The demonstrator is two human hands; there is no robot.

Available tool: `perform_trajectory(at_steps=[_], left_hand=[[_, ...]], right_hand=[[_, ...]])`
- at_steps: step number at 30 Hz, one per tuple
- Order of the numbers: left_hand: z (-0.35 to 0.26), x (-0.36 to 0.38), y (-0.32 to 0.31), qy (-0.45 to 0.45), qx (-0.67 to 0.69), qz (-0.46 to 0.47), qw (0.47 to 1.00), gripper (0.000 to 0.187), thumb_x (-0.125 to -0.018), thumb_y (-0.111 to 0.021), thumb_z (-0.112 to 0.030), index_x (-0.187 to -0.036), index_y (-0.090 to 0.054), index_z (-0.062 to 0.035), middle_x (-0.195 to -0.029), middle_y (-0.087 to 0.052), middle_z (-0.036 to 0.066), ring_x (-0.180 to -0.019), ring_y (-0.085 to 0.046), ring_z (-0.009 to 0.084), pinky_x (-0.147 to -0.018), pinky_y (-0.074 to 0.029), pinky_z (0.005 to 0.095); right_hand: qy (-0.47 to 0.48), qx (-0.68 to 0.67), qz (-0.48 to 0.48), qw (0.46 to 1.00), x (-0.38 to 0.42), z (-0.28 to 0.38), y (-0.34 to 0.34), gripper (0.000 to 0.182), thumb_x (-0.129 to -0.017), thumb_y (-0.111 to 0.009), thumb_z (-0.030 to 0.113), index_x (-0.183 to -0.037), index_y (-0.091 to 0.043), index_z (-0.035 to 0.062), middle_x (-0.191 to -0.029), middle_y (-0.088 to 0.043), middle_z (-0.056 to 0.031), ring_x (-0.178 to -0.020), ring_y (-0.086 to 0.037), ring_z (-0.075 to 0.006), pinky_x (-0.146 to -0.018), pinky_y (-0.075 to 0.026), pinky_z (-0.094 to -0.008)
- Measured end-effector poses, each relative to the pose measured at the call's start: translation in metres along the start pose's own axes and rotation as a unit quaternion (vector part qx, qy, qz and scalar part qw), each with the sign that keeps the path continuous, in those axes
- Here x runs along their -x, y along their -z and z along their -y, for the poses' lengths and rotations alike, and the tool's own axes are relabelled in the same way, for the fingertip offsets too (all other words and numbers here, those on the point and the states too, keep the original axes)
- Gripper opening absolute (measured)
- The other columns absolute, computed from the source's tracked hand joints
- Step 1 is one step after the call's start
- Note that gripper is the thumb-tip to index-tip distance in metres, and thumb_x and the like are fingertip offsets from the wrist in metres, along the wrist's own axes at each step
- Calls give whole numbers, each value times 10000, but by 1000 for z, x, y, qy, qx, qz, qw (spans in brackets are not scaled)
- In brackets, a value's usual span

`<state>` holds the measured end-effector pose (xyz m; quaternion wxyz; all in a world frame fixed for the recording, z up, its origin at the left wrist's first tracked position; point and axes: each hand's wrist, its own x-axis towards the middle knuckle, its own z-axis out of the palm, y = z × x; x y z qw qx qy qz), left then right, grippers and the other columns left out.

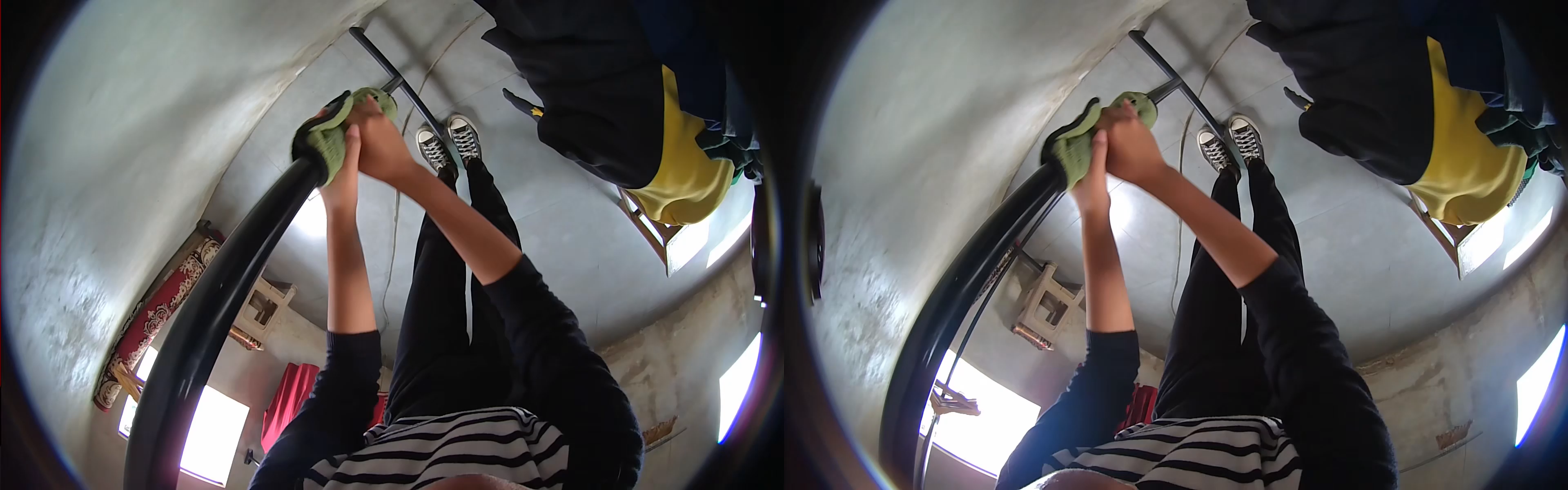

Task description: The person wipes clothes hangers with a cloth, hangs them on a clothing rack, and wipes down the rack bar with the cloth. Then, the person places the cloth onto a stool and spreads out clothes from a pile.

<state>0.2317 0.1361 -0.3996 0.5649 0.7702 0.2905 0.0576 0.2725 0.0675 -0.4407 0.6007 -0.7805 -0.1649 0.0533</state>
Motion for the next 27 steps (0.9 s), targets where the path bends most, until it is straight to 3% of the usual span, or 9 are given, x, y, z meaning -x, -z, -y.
perform_trajectory(at_steps=[3,6,7,11,14,16,24,27], left_hand=[[-20,6,10,-40,-1,-23,999,473,-810,-666,-120,-1219,-476,22,-1237,-517,127,-1118,-496,213,-958,-387,352],[5,-4,0,-46,-6,-12,999,452,-820,-657,-135,-1215,-484,1,-1217,-526,107,-1091,-507,199,-952,-380,326],[14,-7,-8,-12,8,-6,1000,408,-815,-665,-133,-1175,-515,-15,-1165,-549,78,-1052,-514,178,-932,-385,307],[69,-31,-29,-34,35,34,998,355,-792,-692,-171,-1053,-495,-35,-989,-581,63,-915,-539,145,-856,-422,288],[76,-36,-34,-30,12,32,999,374,-768,-711,-207,-1023,-497,-35,-933,-590,65,-863,-540,145,-807,-437,290],[74,-35,-32,39,4,35,999,350,-779,-699,-213,-1016,-521,-27,-926,-598,61,-852,-544,149,-796,-440,291],[46,-29,-27,29,-2,51,998,300,-778,-703,-198,-997,-592,-24,-926,-620,53,-843,-556,144,-797,-442,295],[22,-17,-20,-10,31,29,999,308,-777,-705,-183,-1016,-594,-23,-954,-619,53,-871,-561,142,-815,-440,289]], right_hand=[[-26,-71,-28,997,0,34,3,165,-673,-577,149,-749,-546,6,-789,-551,-171,-861,-540,-356,-932,-372,-482],[-23,-79,-17,996,-3,12,-1,171,-680,-568,154,-759,-557,3,-782,-561,-178,-862,-536,-351,-891,-386,-468],[-42,-61,-33,997,-1,-2,-7,188,-691,-566,162,-776,-572,-5,-815,-584,-194,-854,-546,-360,-828,-413,-449],[-131,-14,13,991,2,-66,-22,203,-720,-573,169,-819,-596,-6,-898,-606,-210,-859,-578,-372,-740,-478,-408],[-174,43,149,972,-4,-80,-18,199,-728,-565,139,-875,-600,9,-947,-616,-192,-911,-582,-349,-767,-481,-395],[-167,27,138,976,-1,-78,-16,194,-730,-564,130,-877,-601,10,-945,-617,-193,-910,-583,-351,-769,-480,-394],[-185,14,145,972,-6,-60,-8,190,-734,-552,106,-892,-596,10,-946,-616,-192,-903,-583,-354,-774,-477,-390],[-103,8,96,990,-5,-43,-3,160,-714,-561,102,-840,-598,10,-871,-618,-194,-854,-588,-363,-745,-484,-398]])
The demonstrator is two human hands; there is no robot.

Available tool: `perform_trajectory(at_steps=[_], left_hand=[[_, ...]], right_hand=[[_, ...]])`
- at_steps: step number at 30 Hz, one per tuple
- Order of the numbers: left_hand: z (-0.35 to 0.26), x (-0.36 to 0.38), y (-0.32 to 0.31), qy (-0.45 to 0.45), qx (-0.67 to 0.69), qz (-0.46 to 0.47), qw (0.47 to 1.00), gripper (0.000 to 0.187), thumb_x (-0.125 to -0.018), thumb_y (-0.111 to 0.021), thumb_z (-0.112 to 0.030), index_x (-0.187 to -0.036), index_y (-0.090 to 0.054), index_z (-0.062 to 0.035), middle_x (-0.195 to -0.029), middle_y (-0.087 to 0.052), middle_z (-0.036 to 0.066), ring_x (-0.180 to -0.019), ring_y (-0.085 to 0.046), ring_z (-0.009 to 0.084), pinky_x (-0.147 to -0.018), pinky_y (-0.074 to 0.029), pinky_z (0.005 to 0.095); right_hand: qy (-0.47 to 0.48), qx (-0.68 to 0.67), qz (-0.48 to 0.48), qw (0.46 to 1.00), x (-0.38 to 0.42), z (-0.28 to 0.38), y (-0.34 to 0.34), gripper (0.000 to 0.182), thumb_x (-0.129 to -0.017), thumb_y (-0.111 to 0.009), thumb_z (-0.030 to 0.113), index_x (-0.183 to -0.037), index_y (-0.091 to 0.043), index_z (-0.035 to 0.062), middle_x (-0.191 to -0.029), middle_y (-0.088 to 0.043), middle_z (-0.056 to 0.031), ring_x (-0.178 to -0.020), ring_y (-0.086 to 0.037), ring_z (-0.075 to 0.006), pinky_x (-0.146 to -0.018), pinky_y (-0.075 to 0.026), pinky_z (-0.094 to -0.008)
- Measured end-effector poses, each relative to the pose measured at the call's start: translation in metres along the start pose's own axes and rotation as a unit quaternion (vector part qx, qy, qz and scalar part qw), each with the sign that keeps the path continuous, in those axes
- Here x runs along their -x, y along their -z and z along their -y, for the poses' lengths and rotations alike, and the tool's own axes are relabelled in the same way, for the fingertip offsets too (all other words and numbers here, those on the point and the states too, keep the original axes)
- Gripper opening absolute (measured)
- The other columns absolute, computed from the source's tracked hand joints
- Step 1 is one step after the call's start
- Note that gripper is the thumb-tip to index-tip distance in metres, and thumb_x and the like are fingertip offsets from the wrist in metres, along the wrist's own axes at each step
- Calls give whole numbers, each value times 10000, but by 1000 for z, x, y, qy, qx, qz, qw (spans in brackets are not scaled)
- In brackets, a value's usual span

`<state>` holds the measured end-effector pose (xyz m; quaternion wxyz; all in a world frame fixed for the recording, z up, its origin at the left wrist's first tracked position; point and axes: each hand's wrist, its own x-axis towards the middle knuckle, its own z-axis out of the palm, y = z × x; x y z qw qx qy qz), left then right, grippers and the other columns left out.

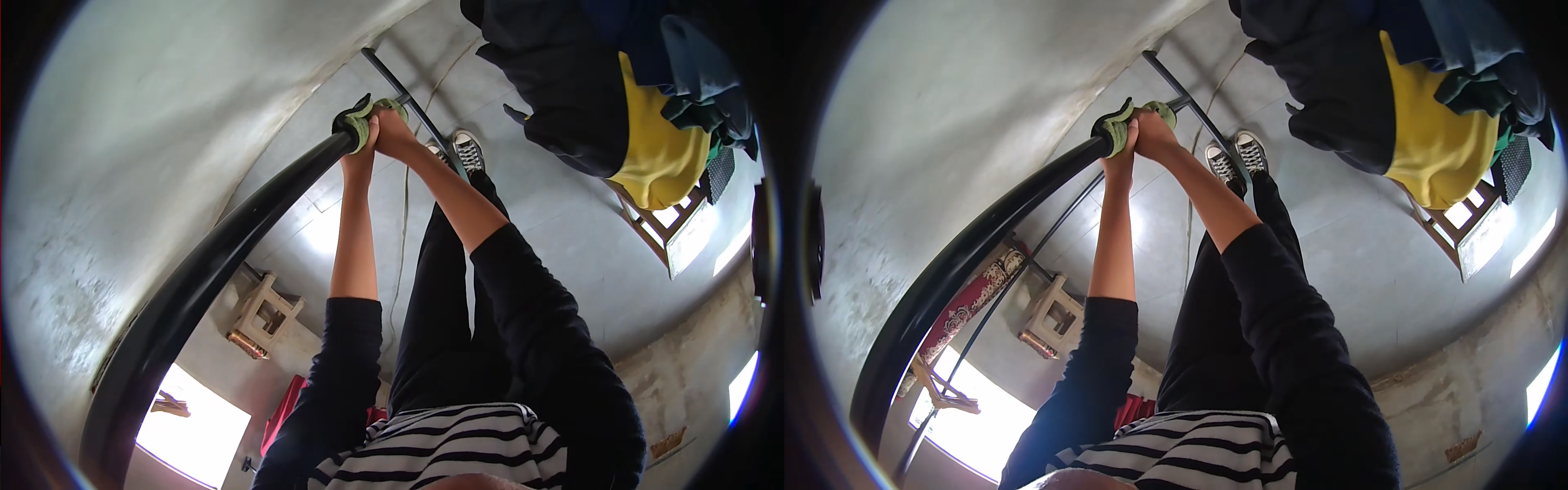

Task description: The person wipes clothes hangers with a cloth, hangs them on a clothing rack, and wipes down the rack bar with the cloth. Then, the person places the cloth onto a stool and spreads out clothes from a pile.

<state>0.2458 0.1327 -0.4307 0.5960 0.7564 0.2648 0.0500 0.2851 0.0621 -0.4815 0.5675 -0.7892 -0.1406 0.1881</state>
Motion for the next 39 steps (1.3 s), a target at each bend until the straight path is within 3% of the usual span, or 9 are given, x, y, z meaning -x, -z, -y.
perform_trajectory(at_steps=[9,11,12,17,22,32,35,39], left_hand=[[-71,23,26,-37,18,-3,999,337,-774,-704,-106,-1072,-569,-25,-1024,-596,33,-932,-544,127,-858,-423,282],[-90,29,33,5,52,-2,999,346,-773,-703,-103,-1080,-567,-20,-1037,-593,42,-934,-545,128,-856,-427,282],[-100,32,36,-35,37,0,999,348,-775,-702,-106,-1083,-568,-19,-1047,-591,50,-940,-546,129,-856,-430,282],[-144,44,49,-66,22,-12,997,345,-772,-701,-115,-1072,-568,-9,-1047,-591,57,-946,-548,135,-845,-432,284],[-182,51,60,-133,52,-29,989,241,-777,-679,-98,-981,-589,-7,-947,-618,40,-875,-567,124,-796,-446,281],[-255,59,89,-217,48,-5,975,251,-757,-692,-126,-941,-565,-13,-884,-619,41,-823,-577,120,-741,-462,286],[-292,65,101,-215,61,9,975,257,-751,-699,-120,-937,-558,-15,-880,-616,37,-825,-575,110,-743,-464,281],[-347,69,115,-254,103,20,961,232,-748,-687,-57,-935,-554,-21,-865,-610,14,-802,-574,90,-717,-468,261]], right_hand=[[91,12,-39,995,11,71,17,125,-700,-563,98,-769,-586,-4,-794,-614,-198,-770,-598,-368,-671,-494,-409],[77,-2,-26,997,14,92,22,130,-697,-567,103,-752,-584,-12,-775,-614,-202,-740,-596,-373,-645,-490,-413],[72,-8,-39,997,16,104,24,133,-696,-568,107,-743,-584,-17,-776,-614,-205,-737,-596,-375,-643,-488,-415],[70,-39,-87,993,30,157,40,150,-721,-569,125,-757,-577,-20,-788,-603,-228,-768,-578,-401,-656,-465,-443],[148,-28,-102,983,36,210,62,138,-718,-577,120,-741,-568,-16,-757,-601,-217,-732,-579,-405,-616,-464,-428],[155,-57,-79,983,38,273,79,175,-714,-634,168,-794,-596,17,-768,-629,-187,-748,-612,-376,-605,-482,-398],[214,-95,-12,972,39,316,100,197,-706,-635,169,-821,-602,12,-776,-637,-179,-767,-627,-351,-620,-485,-373],[224,-107,10,969,37,372,115,226,-679,-636,172,-812,-593,-6,-772,-640,-183,-775,-641,-318,-621,-482,-351]])
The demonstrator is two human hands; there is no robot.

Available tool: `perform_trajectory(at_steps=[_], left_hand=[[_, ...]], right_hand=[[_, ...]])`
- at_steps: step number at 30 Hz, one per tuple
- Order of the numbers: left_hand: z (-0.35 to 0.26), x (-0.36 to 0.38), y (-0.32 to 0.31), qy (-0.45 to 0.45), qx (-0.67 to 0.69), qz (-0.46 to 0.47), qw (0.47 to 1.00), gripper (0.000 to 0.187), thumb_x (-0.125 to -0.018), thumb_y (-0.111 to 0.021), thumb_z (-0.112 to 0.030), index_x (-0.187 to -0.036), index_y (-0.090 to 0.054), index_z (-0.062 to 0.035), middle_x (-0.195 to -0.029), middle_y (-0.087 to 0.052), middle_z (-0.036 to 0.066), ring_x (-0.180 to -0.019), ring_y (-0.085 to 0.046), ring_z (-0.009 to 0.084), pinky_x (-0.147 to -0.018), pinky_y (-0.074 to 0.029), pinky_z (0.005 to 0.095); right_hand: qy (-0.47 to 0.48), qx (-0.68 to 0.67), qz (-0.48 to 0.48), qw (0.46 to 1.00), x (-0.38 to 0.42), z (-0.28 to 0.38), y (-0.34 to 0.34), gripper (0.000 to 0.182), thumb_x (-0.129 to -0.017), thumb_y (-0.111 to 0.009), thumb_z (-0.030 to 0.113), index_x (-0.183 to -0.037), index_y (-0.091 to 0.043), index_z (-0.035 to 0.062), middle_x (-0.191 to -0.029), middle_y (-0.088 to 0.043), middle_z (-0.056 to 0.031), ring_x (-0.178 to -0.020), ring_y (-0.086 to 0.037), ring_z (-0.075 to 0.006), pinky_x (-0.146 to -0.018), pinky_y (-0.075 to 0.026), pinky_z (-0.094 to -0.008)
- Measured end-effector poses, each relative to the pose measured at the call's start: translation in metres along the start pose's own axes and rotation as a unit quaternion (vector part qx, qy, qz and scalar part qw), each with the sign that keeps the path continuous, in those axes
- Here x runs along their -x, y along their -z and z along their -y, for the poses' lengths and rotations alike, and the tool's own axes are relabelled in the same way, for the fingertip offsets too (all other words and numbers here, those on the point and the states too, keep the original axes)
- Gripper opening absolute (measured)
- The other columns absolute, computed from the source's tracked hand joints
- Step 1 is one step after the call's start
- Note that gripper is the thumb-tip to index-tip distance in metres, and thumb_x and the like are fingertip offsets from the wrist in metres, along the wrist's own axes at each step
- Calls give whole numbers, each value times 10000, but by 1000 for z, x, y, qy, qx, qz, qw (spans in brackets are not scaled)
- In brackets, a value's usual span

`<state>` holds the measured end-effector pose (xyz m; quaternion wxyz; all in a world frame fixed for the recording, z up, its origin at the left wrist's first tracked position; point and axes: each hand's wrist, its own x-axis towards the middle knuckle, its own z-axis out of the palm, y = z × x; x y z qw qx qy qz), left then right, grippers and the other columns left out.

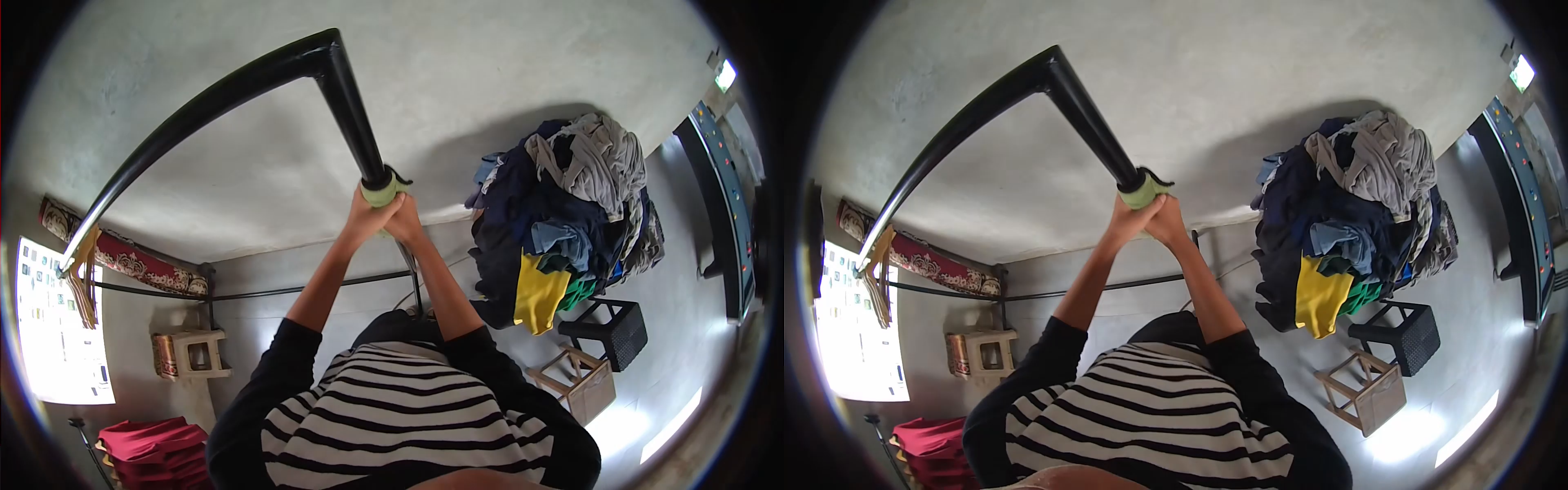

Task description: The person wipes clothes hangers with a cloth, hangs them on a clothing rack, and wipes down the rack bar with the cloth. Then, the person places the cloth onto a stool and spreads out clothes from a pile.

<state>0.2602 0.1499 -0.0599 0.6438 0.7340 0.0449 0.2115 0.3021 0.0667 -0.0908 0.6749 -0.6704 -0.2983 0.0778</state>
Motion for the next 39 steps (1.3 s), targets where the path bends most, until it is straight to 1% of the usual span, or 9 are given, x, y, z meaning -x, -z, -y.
perform_trajectory(at_steps=[2,9,11,14,20,23,26,29,39], left_hand=[[-39,-10,5,0,18,20,1000,204,-757,-669,-18,-931,-563,-24,-859,-607,5,-802,-572,90,-710,-469,257],[-155,-46,19,-68,-7,41,997,261,-718,-699,-47,-952,-588,-12,-893,-632,39,-836,-596,111,-736,-479,270],[-178,-59,23,-113,-9,41,993,243,-686,-698,-61,-904,-603,-11,-856,-637,43,-804,-603,115,-716,-484,275],[-208,-68,28,-104,-45,31,993,232,-685,-661,-5,-909,-602,-16,-853,-608,8,-799,-563,87,-692,-452,246],[-207,-66,23,-82,-28,21,996,202,-637,-600,1,-834,-565,-20,-759,-556,-15,-716,-524,86,-636,-421,250],[-200,-60,21,-64,-45,36,996,213,-628,-587,-8,-839,-558,-18,-774,-560,-1,-727,-523,85,-639,-424,252],[-187,-56,17,-84,-20,38,996,215,-615,-576,-12,-829,-554,-19,-766,-558,9,-716,-516,84,-622,-417,257],[-182,-55,16,-85,-14,30,996,193,-616,-570,-27,-806,-541,-23,-728,-544,5,-689,-507,86,-599,-406,262],[-180,-55,16,-71,-20,30,997,199,-611,-571,-19,-807,-537,-24,-724,-533,1,-693,-504,90,-613,-411,262]], right_hand=[[30,28,5,999,-15,24,1,211,-677,-628,165,-792,-590,-7,-747,-636,-183,-758,-641,-315,-614,-481,-350],[182,-37,-123,975,-57,138,-5,132,-671,-578,90,-743,-578,-20,-686,-599,-202,-670,-594,-380,-549,-456,-364],[194,-41,-127,972,-67,168,-3,121,-656,-572,75,-721,-573,-27,-662,-592,-205,-642,-587,-383,-536,-452,-365],[183,-22,-119,976,-78,186,1,91,-612,-557,36,-659,-559,-41,-599,-574,-206,-564,-569,-379,-491,-437,-361],[218,-38,-119,968,-74,189,0,88,-586,-577,29,-638,-557,-38,-575,-571,-180,-521,-578,-330,-460,-417,-328],[233,-12,-110,966,-74,170,0,106,-594,-583,27,-681,-568,-30,-604,-583,-171,-536,-585,-308,-478,-425,-318],[233,-63,-102,965,-65,162,-3,227,-607,-593,9,-832,-579,-18,-712,-629,-132,-621,-614,-225,-556,-451,-295],[223,-77,-96,967,-64,158,-3,246,-602,-598,6,-847,-584,-18,-721,-637,-115,-627,-613,-197,-564,-454,-286],[217,-65,-93,970,-64,153,-2,141,-615,-607,30,-742,-591,-30,-665,-622,-142,-615,-637,-228,-536,-450,-292]])
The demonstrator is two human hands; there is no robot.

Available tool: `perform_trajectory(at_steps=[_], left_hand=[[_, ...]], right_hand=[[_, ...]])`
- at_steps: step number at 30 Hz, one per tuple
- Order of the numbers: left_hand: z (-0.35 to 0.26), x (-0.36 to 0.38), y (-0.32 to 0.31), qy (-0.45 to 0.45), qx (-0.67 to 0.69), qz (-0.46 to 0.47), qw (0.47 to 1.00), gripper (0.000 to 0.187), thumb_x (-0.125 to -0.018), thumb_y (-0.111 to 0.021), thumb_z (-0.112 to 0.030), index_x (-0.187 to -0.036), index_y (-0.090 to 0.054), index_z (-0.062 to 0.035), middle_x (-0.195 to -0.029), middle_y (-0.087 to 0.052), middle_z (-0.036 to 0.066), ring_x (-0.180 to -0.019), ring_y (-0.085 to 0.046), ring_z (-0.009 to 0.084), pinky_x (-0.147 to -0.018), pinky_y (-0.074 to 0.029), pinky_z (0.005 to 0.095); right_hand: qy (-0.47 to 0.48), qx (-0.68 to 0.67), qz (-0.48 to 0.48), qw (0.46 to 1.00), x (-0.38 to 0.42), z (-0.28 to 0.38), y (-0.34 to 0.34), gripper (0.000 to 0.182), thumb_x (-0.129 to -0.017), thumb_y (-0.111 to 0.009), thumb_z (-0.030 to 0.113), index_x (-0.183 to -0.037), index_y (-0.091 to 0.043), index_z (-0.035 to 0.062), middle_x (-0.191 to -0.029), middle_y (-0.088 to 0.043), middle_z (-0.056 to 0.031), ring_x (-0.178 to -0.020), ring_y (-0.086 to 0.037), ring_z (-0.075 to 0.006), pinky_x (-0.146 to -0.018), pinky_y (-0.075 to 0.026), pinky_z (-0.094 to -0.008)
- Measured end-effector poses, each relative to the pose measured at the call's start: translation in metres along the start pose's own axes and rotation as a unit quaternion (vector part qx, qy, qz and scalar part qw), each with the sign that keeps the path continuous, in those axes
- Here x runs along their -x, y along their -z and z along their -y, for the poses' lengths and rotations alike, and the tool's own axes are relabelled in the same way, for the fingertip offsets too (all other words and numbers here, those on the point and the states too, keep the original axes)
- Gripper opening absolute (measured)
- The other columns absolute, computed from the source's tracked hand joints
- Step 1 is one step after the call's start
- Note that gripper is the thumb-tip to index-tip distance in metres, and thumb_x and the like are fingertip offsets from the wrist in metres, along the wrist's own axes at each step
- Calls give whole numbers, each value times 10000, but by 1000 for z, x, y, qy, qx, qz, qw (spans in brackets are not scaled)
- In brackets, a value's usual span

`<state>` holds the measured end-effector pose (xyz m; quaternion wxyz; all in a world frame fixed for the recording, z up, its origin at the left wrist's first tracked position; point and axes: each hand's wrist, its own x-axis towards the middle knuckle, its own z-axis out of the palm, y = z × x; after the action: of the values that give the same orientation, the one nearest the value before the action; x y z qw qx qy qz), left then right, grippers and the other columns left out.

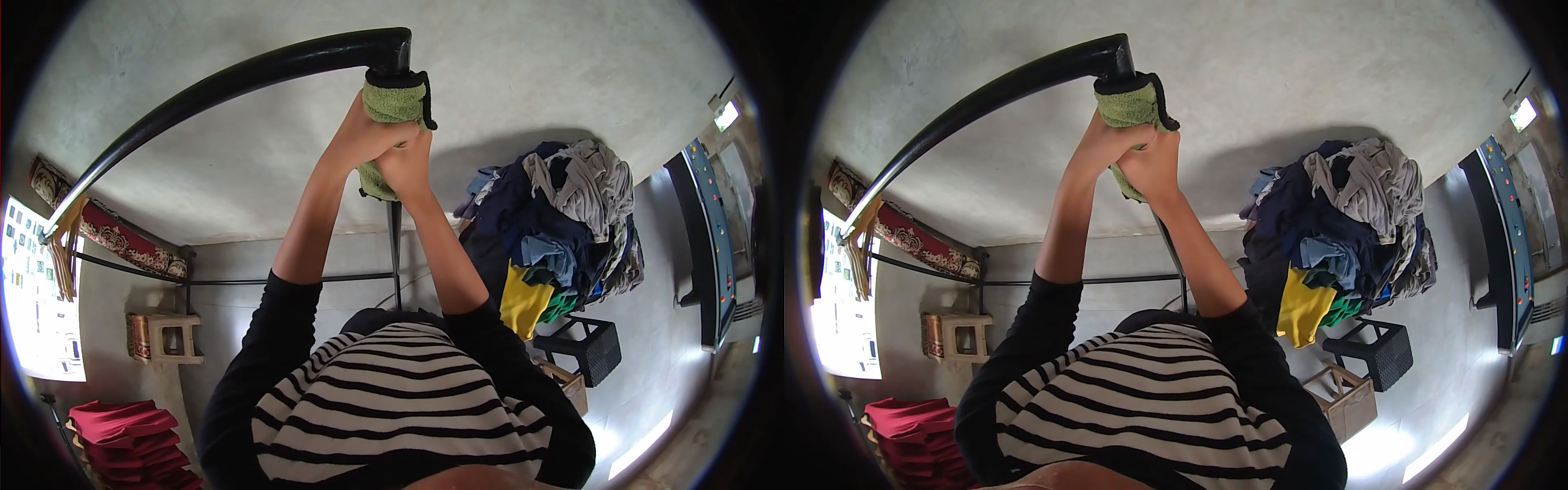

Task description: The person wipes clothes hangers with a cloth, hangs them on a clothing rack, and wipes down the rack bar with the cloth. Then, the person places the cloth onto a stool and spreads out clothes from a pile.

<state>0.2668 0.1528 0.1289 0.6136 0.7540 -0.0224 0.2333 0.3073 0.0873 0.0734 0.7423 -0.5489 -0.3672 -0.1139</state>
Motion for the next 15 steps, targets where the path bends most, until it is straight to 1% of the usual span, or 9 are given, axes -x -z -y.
perform_trajectory(at_steps=[2,3,5,11,15], left_hand=[[-2,0,1,4,1,8,1000,207,-613,-574,-17,-817,-539,-24,-736,-536,2,-703,-506,91,-621,-414,264],[-2,0,1,7,2,17,1000,216,-616,-578,-14,-828,-541,-24,-748,-539,3,-712,-508,92,-629,-418,265],[-2,1,2,8,4,17,1000,222,-620,-581,-15,-838,-542,-24,-758,-541,4,-719,-508,92,-633,-419,266],[0,0,2,2,-2,12,1000,235,-629,-594,-24,-857,-542,-24,-771,-545,4,-727,-509,92,-642,-423,267],[-1,1,2,10,-7,16,1000,241,-635,-601,-25,-868,-540,-27,-776,-550,3,-725,-515,92,-637,-425,260]], right_hand=[[11,19,11,1000,1,2,1,70,-684,-579,-16,-715,-560,-75,-668,-631,-65,-666,-532,-60,-534,-431,-267],[12,20,11,1000,0,1,1,70,-684,-579,-16,-715,-560,-75,-668,-631,-65,-666,-532,-60,-534,-431,-267],[-1,16,0,1000,0,-2,0,144,-620,-619,41,-744,-606,-29,-676,-632,-148,-622,-645,-239,-532,-452,-290],[-19,4,4,1000,1,2,1,139,-620,-624,49,-731,-598,-31,-664,-624,-150,-620,-646,-240,-527,-450,-292],[-5,13,-6,1000,3,-3,1,129,-618,-619,42,-718,-593,-36,-650,-618,-146,-607,-640,-248,-526,-451,-291]])
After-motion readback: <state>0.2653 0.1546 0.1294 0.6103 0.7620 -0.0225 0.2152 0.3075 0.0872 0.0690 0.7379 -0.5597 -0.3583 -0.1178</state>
